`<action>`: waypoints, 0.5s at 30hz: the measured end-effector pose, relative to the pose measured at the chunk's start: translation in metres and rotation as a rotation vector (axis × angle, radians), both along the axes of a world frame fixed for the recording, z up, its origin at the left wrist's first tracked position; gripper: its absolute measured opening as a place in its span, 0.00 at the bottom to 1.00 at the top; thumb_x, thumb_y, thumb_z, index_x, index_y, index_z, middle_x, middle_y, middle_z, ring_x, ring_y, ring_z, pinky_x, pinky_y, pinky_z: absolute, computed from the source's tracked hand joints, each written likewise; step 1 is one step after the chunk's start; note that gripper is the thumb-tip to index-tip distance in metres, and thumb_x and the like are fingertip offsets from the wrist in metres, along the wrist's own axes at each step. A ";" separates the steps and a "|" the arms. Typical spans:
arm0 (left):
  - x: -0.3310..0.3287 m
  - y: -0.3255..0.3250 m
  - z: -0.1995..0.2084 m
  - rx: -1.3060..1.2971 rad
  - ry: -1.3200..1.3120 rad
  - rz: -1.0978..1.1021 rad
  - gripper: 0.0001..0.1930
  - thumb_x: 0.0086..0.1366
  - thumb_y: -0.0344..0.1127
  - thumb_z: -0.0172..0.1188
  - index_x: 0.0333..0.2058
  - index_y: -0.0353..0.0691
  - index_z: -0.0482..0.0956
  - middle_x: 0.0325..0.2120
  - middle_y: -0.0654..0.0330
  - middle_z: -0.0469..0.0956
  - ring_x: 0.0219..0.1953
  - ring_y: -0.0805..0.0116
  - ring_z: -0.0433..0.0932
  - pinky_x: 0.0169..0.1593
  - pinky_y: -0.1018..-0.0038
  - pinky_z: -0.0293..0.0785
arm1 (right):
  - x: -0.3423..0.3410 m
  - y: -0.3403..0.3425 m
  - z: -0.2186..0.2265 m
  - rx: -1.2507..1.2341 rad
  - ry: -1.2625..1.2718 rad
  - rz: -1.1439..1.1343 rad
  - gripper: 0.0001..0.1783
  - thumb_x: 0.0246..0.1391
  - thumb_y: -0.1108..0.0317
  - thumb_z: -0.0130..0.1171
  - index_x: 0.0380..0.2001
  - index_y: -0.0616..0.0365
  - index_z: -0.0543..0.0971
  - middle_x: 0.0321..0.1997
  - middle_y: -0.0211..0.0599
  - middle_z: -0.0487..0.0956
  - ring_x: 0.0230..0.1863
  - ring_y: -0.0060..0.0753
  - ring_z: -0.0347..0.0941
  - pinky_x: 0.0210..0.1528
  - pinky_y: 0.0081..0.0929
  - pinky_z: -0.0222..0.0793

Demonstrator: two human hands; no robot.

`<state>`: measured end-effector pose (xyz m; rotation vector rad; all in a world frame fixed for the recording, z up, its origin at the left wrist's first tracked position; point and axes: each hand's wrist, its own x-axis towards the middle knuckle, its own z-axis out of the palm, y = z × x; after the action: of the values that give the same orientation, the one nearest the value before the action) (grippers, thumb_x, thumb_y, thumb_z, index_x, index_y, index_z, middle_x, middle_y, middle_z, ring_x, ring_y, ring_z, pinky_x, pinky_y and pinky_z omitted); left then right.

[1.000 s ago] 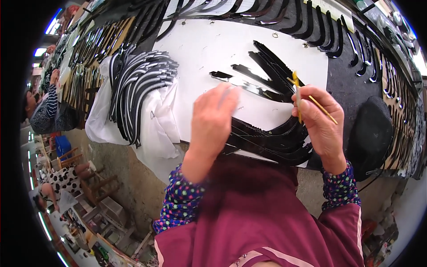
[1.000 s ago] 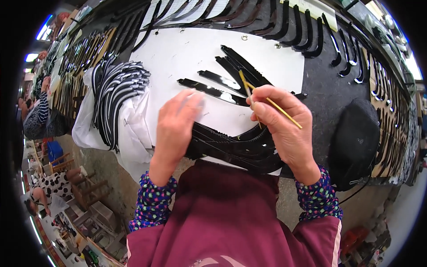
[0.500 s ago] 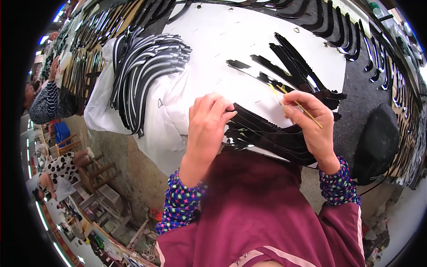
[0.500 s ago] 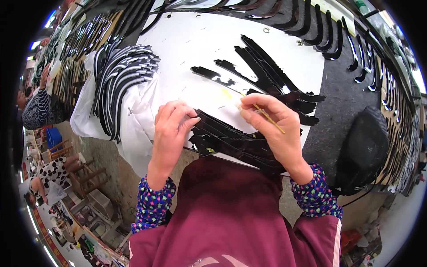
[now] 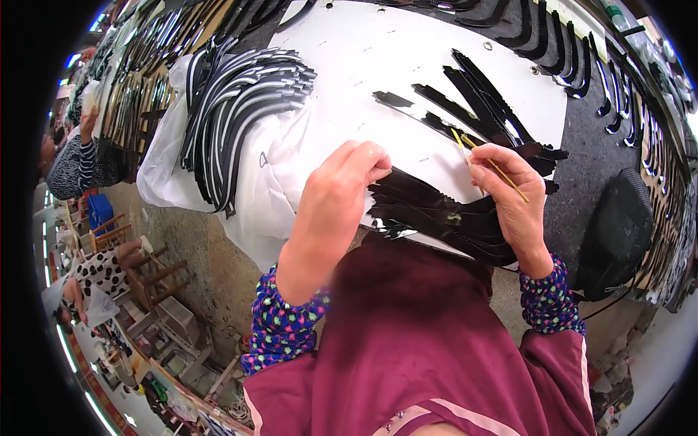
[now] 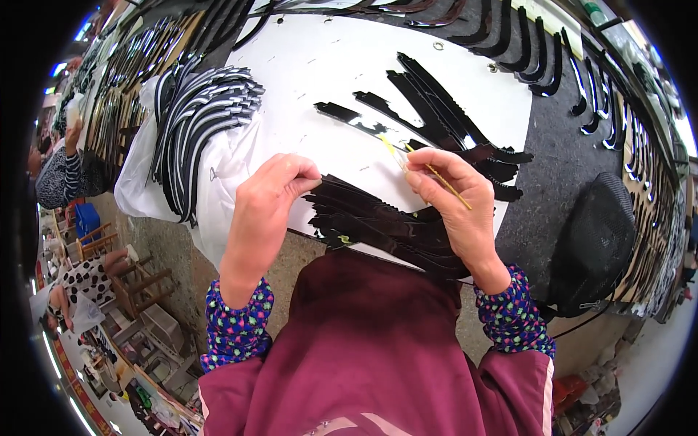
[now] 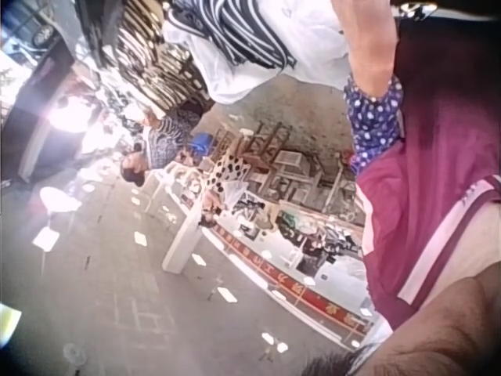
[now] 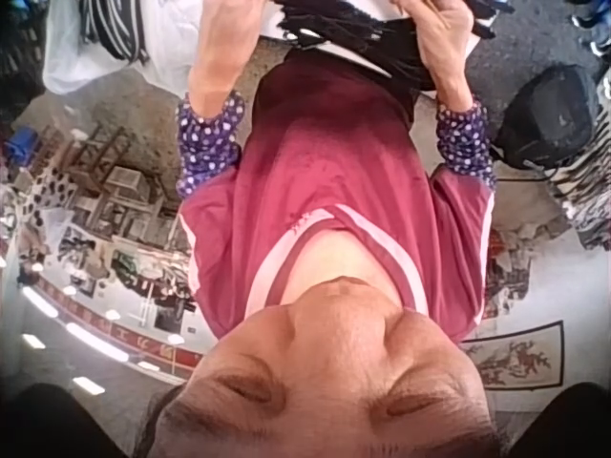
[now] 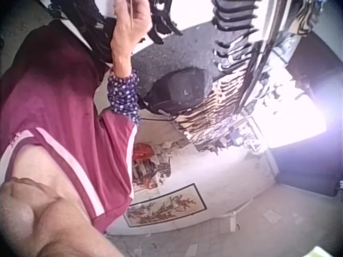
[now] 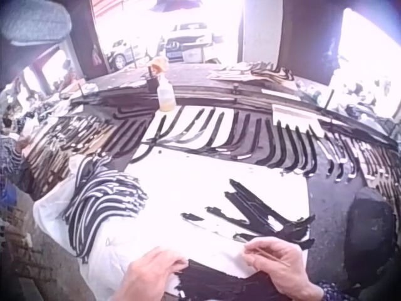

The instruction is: Applying adhesive to black shoe components using a small brush in a factory workshop.

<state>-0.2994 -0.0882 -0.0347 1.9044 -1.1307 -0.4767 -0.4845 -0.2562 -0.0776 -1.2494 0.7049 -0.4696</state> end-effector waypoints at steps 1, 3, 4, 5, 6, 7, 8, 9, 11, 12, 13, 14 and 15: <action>0.000 -0.002 0.001 0.005 -0.003 -0.004 0.09 0.60 0.13 0.58 0.37 0.31 0.78 0.34 0.56 0.77 0.38 0.69 0.79 0.42 0.74 0.79 | -0.001 0.000 0.000 0.004 0.001 -0.005 0.14 0.60 0.80 0.64 0.50 0.66 0.80 0.43 0.34 0.83 0.39 0.20 0.77 0.43 0.16 0.71; 0.000 -0.007 0.000 0.010 -0.006 -0.009 0.09 0.61 0.12 0.56 0.37 0.30 0.77 0.34 0.55 0.77 0.38 0.69 0.79 0.43 0.74 0.79 | -0.002 0.000 0.001 0.004 0.003 -0.023 0.14 0.60 0.80 0.64 0.50 0.66 0.80 0.43 0.34 0.83 0.39 0.20 0.77 0.43 0.16 0.71; 0.000 -0.010 -0.004 -0.071 -0.022 -0.006 0.09 0.61 0.12 0.57 0.38 0.30 0.77 0.35 0.55 0.77 0.38 0.68 0.79 0.43 0.74 0.79 | -0.003 0.000 0.001 0.004 0.006 -0.040 0.14 0.60 0.80 0.64 0.50 0.66 0.80 0.43 0.34 0.83 0.39 0.20 0.77 0.43 0.16 0.71; 0.001 -0.015 -0.010 -0.155 -0.036 -0.008 0.10 0.61 0.13 0.57 0.39 0.31 0.78 0.35 0.55 0.78 0.38 0.68 0.80 0.43 0.74 0.79 | -0.005 0.000 0.001 0.001 0.010 -0.049 0.14 0.60 0.80 0.64 0.50 0.66 0.80 0.43 0.34 0.83 0.39 0.20 0.77 0.43 0.16 0.71; 0.002 -0.019 -0.019 -0.154 -0.040 0.000 0.10 0.61 0.13 0.57 0.39 0.31 0.78 0.35 0.55 0.78 0.38 0.68 0.80 0.43 0.74 0.79 | -0.004 0.001 0.001 -0.006 -0.006 -0.059 0.14 0.60 0.80 0.64 0.50 0.66 0.81 0.43 0.34 0.83 0.39 0.20 0.77 0.43 0.16 0.71; 0.005 -0.024 -0.033 -0.202 -0.103 0.036 0.11 0.61 0.13 0.58 0.41 0.32 0.79 0.36 0.55 0.78 0.38 0.67 0.80 0.43 0.74 0.79 | -0.003 0.002 0.001 -0.013 -0.021 -0.069 0.14 0.60 0.79 0.64 0.50 0.66 0.81 0.43 0.33 0.82 0.40 0.19 0.76 0.43 0.16 0.71; 0.006 -0.030 -0.040 -0.253 -0.162 0.064 0.12 0.61 0.14 0.59 0.42 0.32 0.79 0.36 0.56 0.78 0.38 0.67 0.80 0.42 0.75 0.79 | -0.003 0.002 0.001 -0.015 -0.020 -0.069 0.14 0.60 0.79 0.64 0.50 0.66 0.81 0.43 0.33 0.82 0.40 0.19 0.76 0.43 0.16 0.71; 0.005 -0.029 -0.042 -0.114 -0.328 0.111 0.13 0.61 0.16 0.62 0.44 0.34 0.81 0.36 0.57 0.78 0.37 0.67 0.80 0.41 0.75 0.79 | -0.003 0.001 0.001 -0.025 -0.012 -0.067 0.14 0.60 0.80 0.64 0.50 0.66 0.81 0.43 0.33 0.82 0.40 0.19 0.76 0.43 0.16 0.71; -0.002 -0.027 -0.042 -0.130 -0.247 0.162 0.13 0.61 0.17 0.63 0.44 0.34 0.81 0.36 0.57 0.78 0.36 0.68 0.80 0.40 0.75 0.78 | -0.003 0.002 0.002 -0.035 0.000 -0.067 0.14 0.60 0.80 0.64 0.50 0.66 0.81 0.44 0.33 0.82 0.40 0.19 0.76 0.43 0.15 0.71; -0.004 -0.026 -0.042 -0.145 -0.166 0.212 0.13 0.62 0.18 0.63 0.45 0.35 0.82 0.36 0.57 0.78 0.36 0.68 0.81 0.40 0.74 0.78 | -0.002 0.003 0.003 -0.032 -0.007 -0.077 0.15 0.60 0.80 0.64 0.50 0.65 0.81 0.43 0.32 0.82 0.41 0.19 0.77 0.43 0.15 0.71; -0.006 -0.025 -0.043 -0.202 -0.111 0.257 0.12 0.63 0.20 0.64 0.45 0.35 0.82 0.35 0.58 0.78 0.35 0.69 0.80 0.39 0.75 0.78 | -0.002 0.003 0.003 -0.029 -0.014 -0.087 0.15 0.60 0.80 0.64 0.50 0.65 0.81 0.43 0.32 0.82 0.41 0.19 0.77 0.44 0.15 0.72; -0.007 -0.023 -0.041 -0.201 -0.106 0.257 0.12 0.63 0.20 0.64 0.45 0.35 0.82 0.35 0.58 0.78 0.35 0.69 0.80 0.39 0.75 0.78 | -0.001 0.003 0.003 -0.029 -0.009 -0.088 0.15 0.60 0.80 0.64 0.50 0.65 0.81 0.43 0.32 0.82 0.41 0.19 0.77 0.44 0.15 0.72; -0.008 -0.021 -0.037 -0.201 -0.185 0.256 0.12 0.63 0.19 0.64 0.45 0.35 0.82 0.35 0.58 0.78 0.35 0.70 0.80 0.38 0.75 0.78 | -0.001 0.003 0.003 -0.029 -0.008 -0.069 0.14 0.59 0.79 0.65 0.49 0.64 0.81 0.44 0.31 0.82 0.43 0.18 0.77 0.47 0.15 0.72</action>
<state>-0.3070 -0.1087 -0.0717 1.9083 -0.9906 -0.0437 -0.4858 -0.2533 -0.0744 -1.2527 0.7386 -0.5424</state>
